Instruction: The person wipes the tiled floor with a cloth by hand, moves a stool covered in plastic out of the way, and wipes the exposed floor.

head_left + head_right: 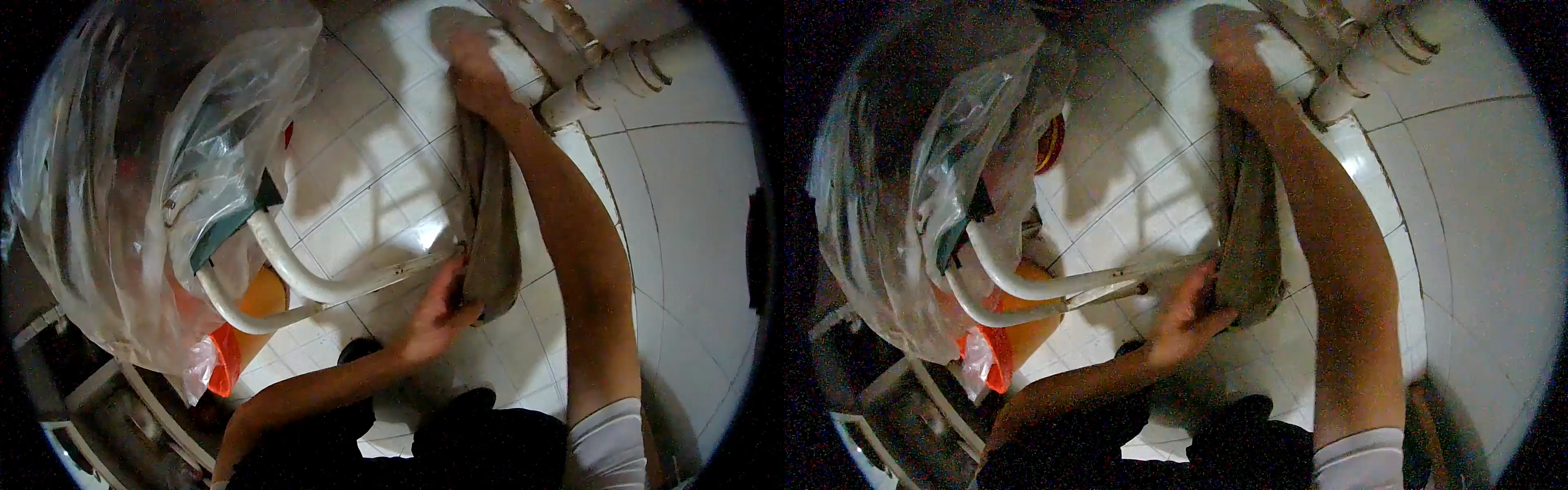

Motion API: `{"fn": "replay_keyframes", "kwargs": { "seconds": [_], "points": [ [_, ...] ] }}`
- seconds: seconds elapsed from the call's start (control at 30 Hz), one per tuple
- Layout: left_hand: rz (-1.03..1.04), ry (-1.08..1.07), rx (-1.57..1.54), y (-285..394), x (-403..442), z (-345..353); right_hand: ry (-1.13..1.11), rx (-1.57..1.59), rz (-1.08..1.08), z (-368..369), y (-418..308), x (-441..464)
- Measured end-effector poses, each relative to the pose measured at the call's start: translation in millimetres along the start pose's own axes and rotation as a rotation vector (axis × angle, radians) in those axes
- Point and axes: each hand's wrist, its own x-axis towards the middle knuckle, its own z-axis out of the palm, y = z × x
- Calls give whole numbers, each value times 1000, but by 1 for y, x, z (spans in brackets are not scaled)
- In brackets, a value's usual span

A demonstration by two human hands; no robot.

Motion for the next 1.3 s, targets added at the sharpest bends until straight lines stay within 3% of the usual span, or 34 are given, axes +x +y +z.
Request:
{"fn": "replay_keyframes", "kwargs": {
  "seconds": [0.07, 0.1, 0.13, 0.17, 0.23, 0.3, 0.33, 0.4, 0.43, 0.47, 0.57, 0.6, 0.67, 0.73, 0.8, 0.9, 0.97, 1.03, 1.1, 1.2, 1.27, 1.3],
  "points": [
    [-224, -89, 177, -9, -11, -7, 11, 214, -373, -17, -34, -36],
    [-334, -138, 265, -18, -17, -10, -368, 326, -172, -21, -62, -51],
    [-362, -162, 262, -36, -29, -12, -229, 271, -491, -20, -68, -79],
    [-386, -187, 261, -59, -40, -14, -157, 222, -627, -38, -76, -89],
    [-396, -163, 274, -58, -40, -9, -120, 213, -471, -36, -66, -90],
    [-362, -53, 286, -48, -37, 0, 19, 22, 51, -22, -52, -75],
    [-348, -53, 187, -34, -24, -1, -107, -25, 169, -39, -44, -50],
    [-311, -60, 6, -6, 1, -11, 186, -137, 169, -29, -49, -37],
    [-307, -84, 97, -4, -2, -13, 328, -193, 175, -29, -53, -35],
    [-305, -110, 189, -4, -5, -14, -95, -25, 334, -35, -52, -38],
    [-337, -196, 328, -37, -32, -22, 52, 87, 3, -30, -50, -67],
    [-363, -212, 349, -47, -36, -24, 114, 51, 62, -29, -42, -65],
    [-227, -93, 250, -34, -26, -16, 219, -2, 181, -23, -27, -68],
    [-146, -42, 195, -16, -17, -14, 503, -183, 239, 2, -4, -32],
    [-116, -49, 201, 6, -7, -21, 600, -261, 204, 13, 2, 6],
    [-73, -59, 213, 20, -2, -5, 385, -257, 153, 25, -3, 48],
    [-271, -63, -326, -71, 12, -31, 188, -188, 31, 30, -16, 58],
    [-361, -38, -430, -55, 11, -29, -8, -76, -131, 33, -37, 57],
    [-366, 2, -88, 4, -8, -28, -259, 75, -231, 27, -55, 44],
    [-227, -201, 451, -23, -15, -56, -711, 399, -149, -4, -77, -15],
    [-123, -301, 701, -21, -23, -59, -427, 625, -328, -15, -68, -96],
    [-68, -336, 805, -21, -27, -56, -201, 529, -588, -31, -62, -130]
  ]
}}
